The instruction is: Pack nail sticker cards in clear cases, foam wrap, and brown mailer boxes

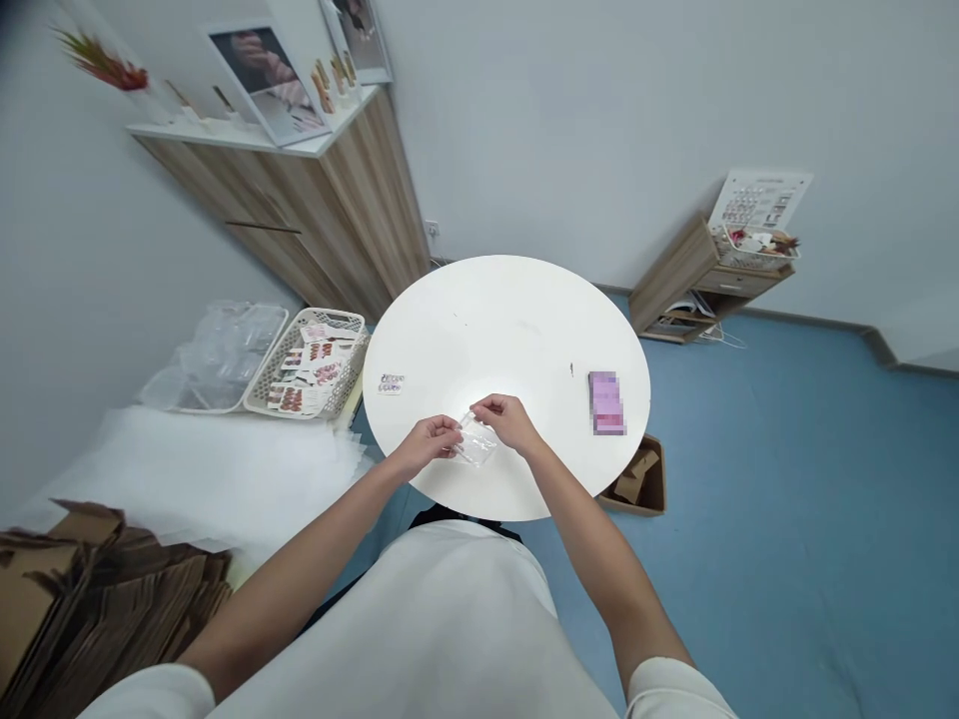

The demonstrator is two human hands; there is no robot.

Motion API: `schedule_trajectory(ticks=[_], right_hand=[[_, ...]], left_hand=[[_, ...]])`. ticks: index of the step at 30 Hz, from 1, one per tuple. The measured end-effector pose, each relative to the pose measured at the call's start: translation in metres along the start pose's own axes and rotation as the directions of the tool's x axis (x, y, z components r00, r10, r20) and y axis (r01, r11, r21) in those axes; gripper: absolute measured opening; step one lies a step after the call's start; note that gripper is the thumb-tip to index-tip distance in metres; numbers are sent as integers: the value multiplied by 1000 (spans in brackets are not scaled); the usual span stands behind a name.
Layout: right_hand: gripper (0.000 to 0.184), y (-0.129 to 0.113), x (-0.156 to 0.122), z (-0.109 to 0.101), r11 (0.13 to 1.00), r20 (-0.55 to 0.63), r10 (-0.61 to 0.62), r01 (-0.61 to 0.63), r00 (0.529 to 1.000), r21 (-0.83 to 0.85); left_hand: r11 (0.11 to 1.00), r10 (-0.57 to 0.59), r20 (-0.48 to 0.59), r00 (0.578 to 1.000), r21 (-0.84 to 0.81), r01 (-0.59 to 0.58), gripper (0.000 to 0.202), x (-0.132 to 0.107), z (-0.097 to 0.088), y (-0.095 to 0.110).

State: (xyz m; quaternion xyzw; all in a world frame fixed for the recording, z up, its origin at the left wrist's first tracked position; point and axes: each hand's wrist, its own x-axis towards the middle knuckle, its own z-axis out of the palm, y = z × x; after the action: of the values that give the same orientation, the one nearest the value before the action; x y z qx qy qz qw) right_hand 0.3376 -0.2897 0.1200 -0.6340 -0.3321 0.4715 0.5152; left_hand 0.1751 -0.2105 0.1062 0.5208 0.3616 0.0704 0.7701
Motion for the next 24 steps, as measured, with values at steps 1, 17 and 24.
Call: schedule_trajectory(ticks=[1,17,24], right_hand=[[30,0,-1,-2,1000,-19,13,-13,1000,-3],[29,45,-68,-1,964,-359,198,-115,912,239],[29,48,-69,-17,976,-388,146,-68,910,209]], left_hand=[[1000,-16,9,1000,-25,16,29,1,0,-2],[997,-75,129,989,0,75,31,16,15,-38],[823,287,162,944,462,-329,107,10,19,-30]])
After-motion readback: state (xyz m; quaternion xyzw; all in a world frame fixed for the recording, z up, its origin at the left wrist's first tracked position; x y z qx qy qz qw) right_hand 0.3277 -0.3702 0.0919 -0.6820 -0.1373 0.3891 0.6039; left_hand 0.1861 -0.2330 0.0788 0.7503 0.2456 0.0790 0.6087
